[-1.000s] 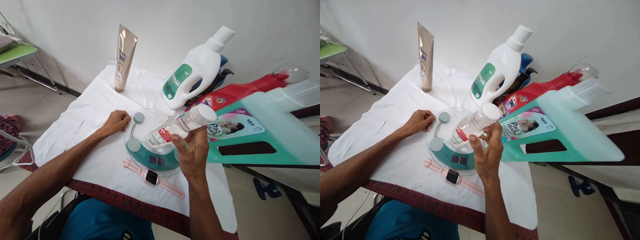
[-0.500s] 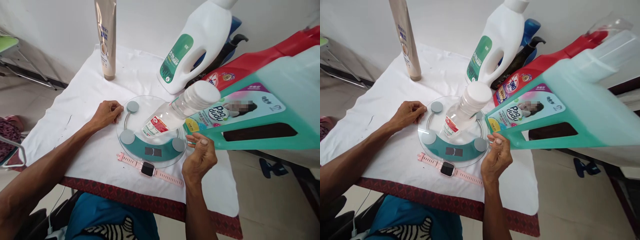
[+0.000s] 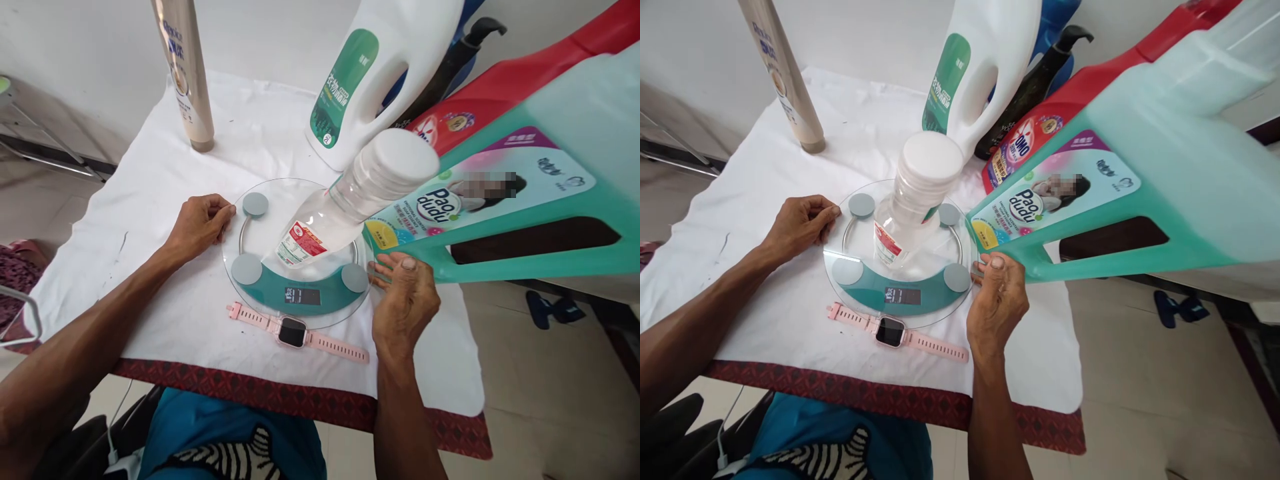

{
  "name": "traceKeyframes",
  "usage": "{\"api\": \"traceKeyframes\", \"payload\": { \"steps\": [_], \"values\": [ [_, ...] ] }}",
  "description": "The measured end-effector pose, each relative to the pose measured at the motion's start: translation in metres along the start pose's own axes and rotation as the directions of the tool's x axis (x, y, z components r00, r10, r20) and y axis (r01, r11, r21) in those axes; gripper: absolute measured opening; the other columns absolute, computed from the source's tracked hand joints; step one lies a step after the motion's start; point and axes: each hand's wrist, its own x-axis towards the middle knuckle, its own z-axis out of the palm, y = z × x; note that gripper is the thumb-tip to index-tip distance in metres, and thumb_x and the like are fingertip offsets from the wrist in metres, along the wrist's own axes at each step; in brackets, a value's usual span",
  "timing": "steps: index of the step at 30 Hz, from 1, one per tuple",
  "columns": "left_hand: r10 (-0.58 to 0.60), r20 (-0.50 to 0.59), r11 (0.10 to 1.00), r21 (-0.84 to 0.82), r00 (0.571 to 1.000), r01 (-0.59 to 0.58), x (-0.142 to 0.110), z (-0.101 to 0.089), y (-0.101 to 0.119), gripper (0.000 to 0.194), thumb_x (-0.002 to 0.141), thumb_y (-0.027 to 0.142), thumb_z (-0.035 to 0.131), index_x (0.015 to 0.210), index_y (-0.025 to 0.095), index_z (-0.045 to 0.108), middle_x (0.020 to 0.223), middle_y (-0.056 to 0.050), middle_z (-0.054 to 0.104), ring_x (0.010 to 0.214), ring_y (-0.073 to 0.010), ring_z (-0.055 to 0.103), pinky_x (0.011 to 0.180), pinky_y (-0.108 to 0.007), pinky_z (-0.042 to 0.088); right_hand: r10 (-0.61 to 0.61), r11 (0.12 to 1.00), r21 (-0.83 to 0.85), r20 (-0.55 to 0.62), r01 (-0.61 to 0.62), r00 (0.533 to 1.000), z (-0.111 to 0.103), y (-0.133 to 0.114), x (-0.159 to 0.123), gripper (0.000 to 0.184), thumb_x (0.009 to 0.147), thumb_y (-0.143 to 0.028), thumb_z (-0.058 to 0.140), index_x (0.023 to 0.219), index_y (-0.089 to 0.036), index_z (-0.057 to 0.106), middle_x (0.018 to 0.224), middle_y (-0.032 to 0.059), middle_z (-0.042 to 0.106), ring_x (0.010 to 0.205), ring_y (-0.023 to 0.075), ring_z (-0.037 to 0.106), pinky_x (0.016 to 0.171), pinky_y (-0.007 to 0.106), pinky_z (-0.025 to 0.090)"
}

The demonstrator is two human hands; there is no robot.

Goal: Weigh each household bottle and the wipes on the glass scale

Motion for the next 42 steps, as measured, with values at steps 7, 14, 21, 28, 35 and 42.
{"api": "traceKeyframes", "payload": {
  "steps": [7,14,21,28,35,42],
  "values": [
    [0.006,-0.008,1.000,-0.010,1.000,-0.006,-0.001,0.000,-0.001,0.020,0.096,0.027,0.067,0.078,0.019,0.067,0.064,0.001,0.065,0.048,-0.0095,0.054,0.048,-0.023,0.044,0.063,0.993,0.100,0.032,-0.066,0.997,-0.003,0.004,0.005,0.067,0.097,-0.080,0.053,0.109,-0.017,0.070,0.102,0.0130,0.080,0.090,0.0285,0.080,0.086,0.049,0.066],
    [-0.013,-0.051,1.000,0.017,0.999,0.014,-0.003,0.001,0.002,0.017,0.094,0.028,0.068,0.079,0.021,0.068,0.064,0.000,0.066,0.048,-0.0105,0.052,0.050,-0.025,0.043,0.082,0.986,0.143,0.032,-0.086,0.996,-0.006,0.004,0.007,0.064,0.096,-0.079,0.056,0.102,-0.017,0.071,0.084,0.0081,0.078,0.075,0.0265,0.079,0.074,0.046,0.067],
    [0.026,-0.111,0.997,0.077,0.993,-0.017,-0.002,-0.001,-0.001,0.018,0.093,0.029,0.068,0.076,0.022,0.068,0.062,0.002,0.065,0.048,-0.0111,0.053,0.052,-0.026,0.043,0.086,0.987,0.130,0.053,-0.093,0.995,-0.007,-0.003,0.004,0.064,0.096,-0.079,0.055,0.099,-0.017,0.070,0.076,0.0063,0.075,0.067,0.0254,0.078,0.065,0.041,0.067],
    [0.052,-0.134,0.984,0.175,0.990,-0.028,0.000,-0.005,-0.003,0.020,0.093,0.034,0.067,0.076,0.022,0.070,0.063,0.000,0.068,0.055,-0.0141,0.057,0.053,-0.026,0.042,0.105,0.988,0.106,0.081,-0.113,0.991,-0.008,-0.002,0.003,0.064,0.096,-0.079,0.056,0.097,-0.017,0.071,0.075,0.0061,0.074,0.063,0.0234,0.075,0.060,0.038,0.065],
    [0.275,-0.242,0.931,0.308,0.931,-0.195,-0.010,-0.018,0.008,0.029,0.102,0.046,0.060,0.107,0.020,0.073,0.097,-0.005,0.076,0.073,-0.0163,0.066,0.070,-0.029,0.052,0.102,0.994,0.023,0.080,-0.104,0.992,-0.008,-0.006,0.005,0.069,0.096,-0.083,0.051,0.099,-0.017,0.072,0.079,0.0069,0.075,0.069,0.0238,0.075,0.060,0.035,0.058],
    [0.697,-0.036,0.714,0.125,0.716,-0.689,-0.045,0.003,0.043,0.084,0.092,0.076,0.071,0.156,0.025,0.052,0.139,-0.013,0.064,0.124,-0.0320,0.067,0.103,-0.049,0.059,0.016,0.999,-0.052,0.083,-0.012,0.996,-0.015,-0.011,0.004,0.065,0.101,-0.077,0.044,0.094,-0.019,0.072,0.077,0.0057,0.075,0.070,0.0232,0.073,0.072,0.038,0.056]
  ]
}}
